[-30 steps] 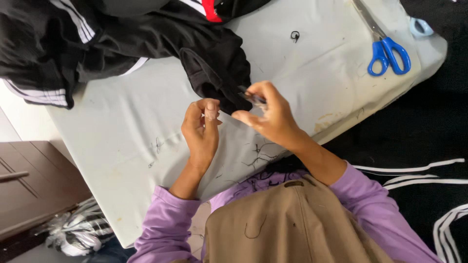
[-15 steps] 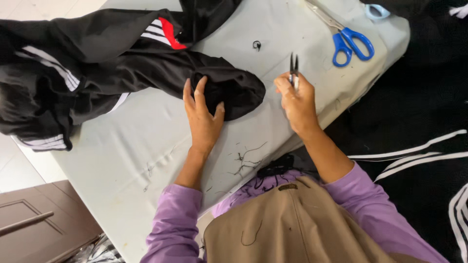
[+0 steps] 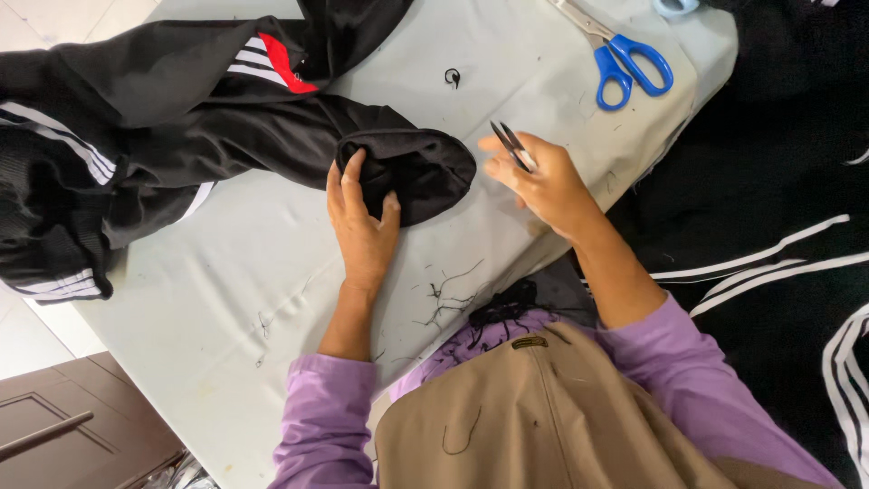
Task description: The person trims loose threads from black garments using a thread nipper and cuts fabric with scissors on a table.
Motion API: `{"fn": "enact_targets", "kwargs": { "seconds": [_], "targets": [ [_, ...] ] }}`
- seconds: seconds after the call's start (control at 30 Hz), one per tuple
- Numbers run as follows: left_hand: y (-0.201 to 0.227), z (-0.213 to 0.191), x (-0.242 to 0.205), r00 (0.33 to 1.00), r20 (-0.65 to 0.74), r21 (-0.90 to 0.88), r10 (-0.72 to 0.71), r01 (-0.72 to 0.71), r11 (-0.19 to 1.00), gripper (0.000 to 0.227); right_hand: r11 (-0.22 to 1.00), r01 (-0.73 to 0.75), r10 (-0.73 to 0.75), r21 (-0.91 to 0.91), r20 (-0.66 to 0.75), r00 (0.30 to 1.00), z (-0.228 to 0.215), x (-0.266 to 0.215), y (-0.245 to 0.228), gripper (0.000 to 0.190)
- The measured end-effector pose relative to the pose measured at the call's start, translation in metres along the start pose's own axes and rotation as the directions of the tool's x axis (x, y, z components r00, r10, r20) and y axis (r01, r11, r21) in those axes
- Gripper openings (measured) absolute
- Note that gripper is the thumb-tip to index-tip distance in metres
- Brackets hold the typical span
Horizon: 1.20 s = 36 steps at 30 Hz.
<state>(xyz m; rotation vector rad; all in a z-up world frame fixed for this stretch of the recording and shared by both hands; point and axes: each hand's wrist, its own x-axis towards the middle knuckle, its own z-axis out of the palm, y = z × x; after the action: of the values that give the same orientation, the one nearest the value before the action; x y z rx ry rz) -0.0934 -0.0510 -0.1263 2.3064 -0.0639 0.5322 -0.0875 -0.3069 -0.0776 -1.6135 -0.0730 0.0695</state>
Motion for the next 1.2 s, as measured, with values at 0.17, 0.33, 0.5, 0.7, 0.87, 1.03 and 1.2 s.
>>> {"fn": "enact_targets", "kwargs": {
  "seconds": [0.17, 0.33, 0.5, 0.7, 0.87, 1.03, 1.2],
  "targets": [
    [0.007, -0.009, -0.003, 0.981, -0.135, 0.175, 0.139, -0.114, 0.978, 0.079, 0.999, -0.030, 0.031, 0.021, -0.051, 0.998, 0.024, 0.039, 0.056, 0.014],
    [0.054, -0.014, 0.020, 0.867, -0.153, 0.178, 0.474, -0.448, 0.876, 0.046, 1.000, -0.019, 0.019, 0.004, 0.006, 1.000, 0.030, 0.019, 0.053, 0.014],
    [0.065, 0.013, 0.023, 0.830, 0.015, 0.058, 0.558, -0.558, 0.828, 0.036, 0.994, -0.082, 0.091, 0.077, -0.119, 0.989, 0.023, -0.002, 0.044, 0.018],
    [0.060, 0.023, 0.012, 0.837, -0.108, 0.075, 0.537, -0.532, 0.843, 0.017, 0.998, -0.016, 0.022, 0.066, -0.090, 0.996, 0.024, -0.021, 0.028, 0.009],
    [0.055, 0.018, 0.011, 0.812, -0.215, 0.028, 0.542, -0.550, 0.835, 0.006, 0.996, 0.065, -0.066, -0.061, -0.011, 0.998, 0.039, -0.023, 0.039, 0.005],
    [0.052, 0.012, 0.015, 0.954, -0.149, -0.425, 0.261, -0.300, 0.854, 0.003, 0.915, 0.273, -0.311, -0.295, -0.089, 0.946, 0.034, -0.028, 0.008, 0.017],
    [0.045, 0.010, 0.018, 0.991, -0.011, -0.643, 0.130, -0.106, 0.758, 0.008, 0.587, 0.449, -0.626, -0.674, -0.026, 0.779, 0.028, -0.025, 0.034, 0.035]
  ]
}}
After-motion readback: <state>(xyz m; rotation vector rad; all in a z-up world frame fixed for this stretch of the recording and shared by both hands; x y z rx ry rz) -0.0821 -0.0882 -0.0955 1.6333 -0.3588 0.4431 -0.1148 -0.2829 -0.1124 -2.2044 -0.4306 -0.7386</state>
